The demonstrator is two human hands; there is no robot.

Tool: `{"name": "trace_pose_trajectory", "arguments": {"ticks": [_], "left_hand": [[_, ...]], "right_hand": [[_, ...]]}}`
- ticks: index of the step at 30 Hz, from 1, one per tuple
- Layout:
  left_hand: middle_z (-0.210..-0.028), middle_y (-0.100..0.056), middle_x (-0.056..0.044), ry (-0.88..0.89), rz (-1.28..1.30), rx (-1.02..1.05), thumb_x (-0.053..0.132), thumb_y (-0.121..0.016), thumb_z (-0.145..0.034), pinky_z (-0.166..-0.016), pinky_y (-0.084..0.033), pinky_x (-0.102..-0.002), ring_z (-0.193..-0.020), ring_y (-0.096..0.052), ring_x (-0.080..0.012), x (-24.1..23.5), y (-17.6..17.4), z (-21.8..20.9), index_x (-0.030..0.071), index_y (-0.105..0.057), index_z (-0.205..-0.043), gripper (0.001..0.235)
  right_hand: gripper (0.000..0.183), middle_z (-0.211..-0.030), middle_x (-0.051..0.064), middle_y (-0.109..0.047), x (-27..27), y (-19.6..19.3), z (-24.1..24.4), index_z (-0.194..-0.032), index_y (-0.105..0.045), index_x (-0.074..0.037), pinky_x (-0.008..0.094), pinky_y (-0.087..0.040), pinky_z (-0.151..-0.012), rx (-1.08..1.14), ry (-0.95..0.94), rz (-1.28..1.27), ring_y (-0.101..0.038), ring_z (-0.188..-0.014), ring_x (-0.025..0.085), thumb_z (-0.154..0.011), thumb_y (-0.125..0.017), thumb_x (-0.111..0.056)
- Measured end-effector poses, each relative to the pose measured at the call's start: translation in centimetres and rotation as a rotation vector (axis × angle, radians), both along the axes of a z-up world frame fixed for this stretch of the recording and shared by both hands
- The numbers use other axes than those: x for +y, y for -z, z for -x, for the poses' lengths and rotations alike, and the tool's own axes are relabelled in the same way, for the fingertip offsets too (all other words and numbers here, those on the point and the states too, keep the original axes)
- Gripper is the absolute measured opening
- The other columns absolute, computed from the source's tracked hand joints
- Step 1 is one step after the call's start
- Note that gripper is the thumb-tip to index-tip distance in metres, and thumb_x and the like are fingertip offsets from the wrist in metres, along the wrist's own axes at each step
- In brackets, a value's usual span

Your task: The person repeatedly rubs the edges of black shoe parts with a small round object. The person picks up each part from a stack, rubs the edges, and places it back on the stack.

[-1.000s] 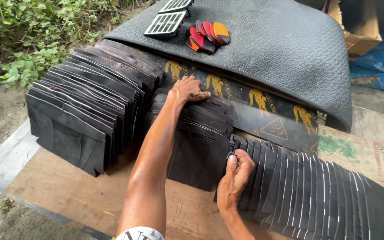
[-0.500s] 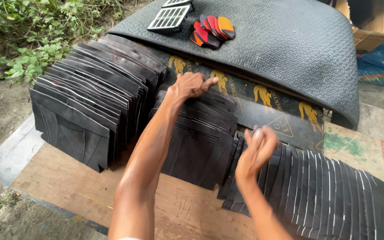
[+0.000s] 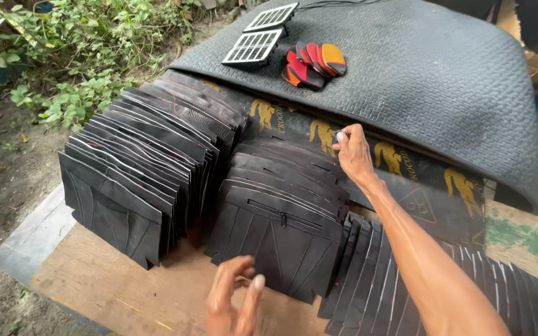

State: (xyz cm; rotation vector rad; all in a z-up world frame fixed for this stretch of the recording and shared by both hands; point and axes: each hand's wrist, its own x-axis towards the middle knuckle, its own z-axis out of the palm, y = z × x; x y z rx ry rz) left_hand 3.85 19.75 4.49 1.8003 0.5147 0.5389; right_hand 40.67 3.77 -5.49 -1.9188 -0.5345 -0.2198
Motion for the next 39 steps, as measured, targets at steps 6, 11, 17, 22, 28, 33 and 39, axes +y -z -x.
{"name": "trace_pose_trajectory", "arguments": {"ticks": [6,11,17,22,28,33,39], "left_hand": [[-0.152,-0.039,-0.031,0.481,-0.729,-0.109,0.011,-0.087,-0.064,-0.114,-0.034,-0.057,-0.143,-0.034,-0.0479,2.1,-1.6,-5.1,-0.002,-0.039,-0.146,0.096],[-0.152,-0.033,-0.03,0.871,-1.13,0.322,0.034,-0.103,-0.039,-0.114,-0.015,-0.068,-0.144,-0.022,-0.0463,3.1,-5.3,-17.5,-0.006,-0.021,-0.149,0.142],[-0.117,-0.048,-0.016,0.888,-1.322,0.459,0.043,-0.103,-0.035,-0.102,-0.036,-0.05,-0.117,-0.046,-0.0304,2.0,-6.4,-18.5,-0.009,-0.045,-0.13,0.122],[-0.11,-0.053,-0.016,0.937,-1.397,0.413,0.046,-0.102,-0.035,-0.1,-0.039,-0.048,-0.112,-0.05,-0.0305,2.3,-7.3,-17.9,-0.005,-0.055,-0.108,0.101],[-0.081,-0.069,-0.015,1.083,-1.261,0.288,0.035,-0.095,-0.042,-0.069,-0.056,-0.043,-0.079,-0.07,-0.034,2.7,-9.5,-16.0,-0.001,-0.053,-0.099,0.079],[-0.078,-0.069,-0.018,0.972,-1.219,0.295,0.023,-0.082,-0.06,-0.064,-0.056,-0.049,-0.075,-0.069,-0.0403,2.4,-14.7,-12.7,0.001,-0.052,-0.103,0.057],[-0.093,-0.07,-0.025,0.63,-0.742,0.472,0.044,-0.09,-0.052,-0.08,-0.056,-0.049,-0.091,-0.07,-0.041,9.4,-16.8,-6.6,0.0,-0.05,-0.125,0.094]], "right_hand": [[0.023,-0.105,0.018,-0.056,2.0,-0.1,0.4,-0.113,-0.042,0.003,0.036,-0.059,-0.067,0.115,0.023,-0.003,-0.073,-0.085,0.026,-0.109,-0.046,-0.02],[0.021,-0.109,0.018,-0.055,2.1,0.5,1.0,-0.11,-0.044,0.003,0.036,-0.06,-0.077,0.066,0.037,0.016,-0.067,-0.092,0.024,-0.109,-0.048,-0.018],[0.024,-0.109,0.018,-0.055,1.3,1.4,1.3,-0.11,-0.046,0.004,0.037,-0.06,-0.079,0.1,0.068,-0.009,-0.068,-0.092,0.024,-0.108,-0.049,-0.019],[0.026,-0.106,0.016,-0.059,0.0,0.9,2.4,-0.114,-0.048,0.003,0.036,-0.059,-0.071,0.151,0.128,-0.004,-0.074,-0.09,0.026,-0.108,-0.05,-0.022],[0.023,-0.106,0.016,-0.063,-2.3,0.5,4.5,-0.114,-0.05,0.002,0.036,-0.057,-0.074,0.111,0.203,-0.038,-0.075,-0.09,0.024,-0.107,-0.052,-0.021],[0.024,-0.102,0.013,-0.067,-4.8,-1.4,5.3,-0.115,-0.053,0.001,0.035,-0.055,-0.076,0.162,0.24,-0.035,-0.076,-0.091,0.024,-0.107,-0.052,-0.022],[0.025,-0.105,0.012,-0.065,-8.5,-4.2,7.3,-0.117,-0.053,0.002,0.033,-0.056,-0.077,0.036,0.175,-0.093,-0.075,-0.093,0.024,-0.109,-0.054,-0.022]]}}
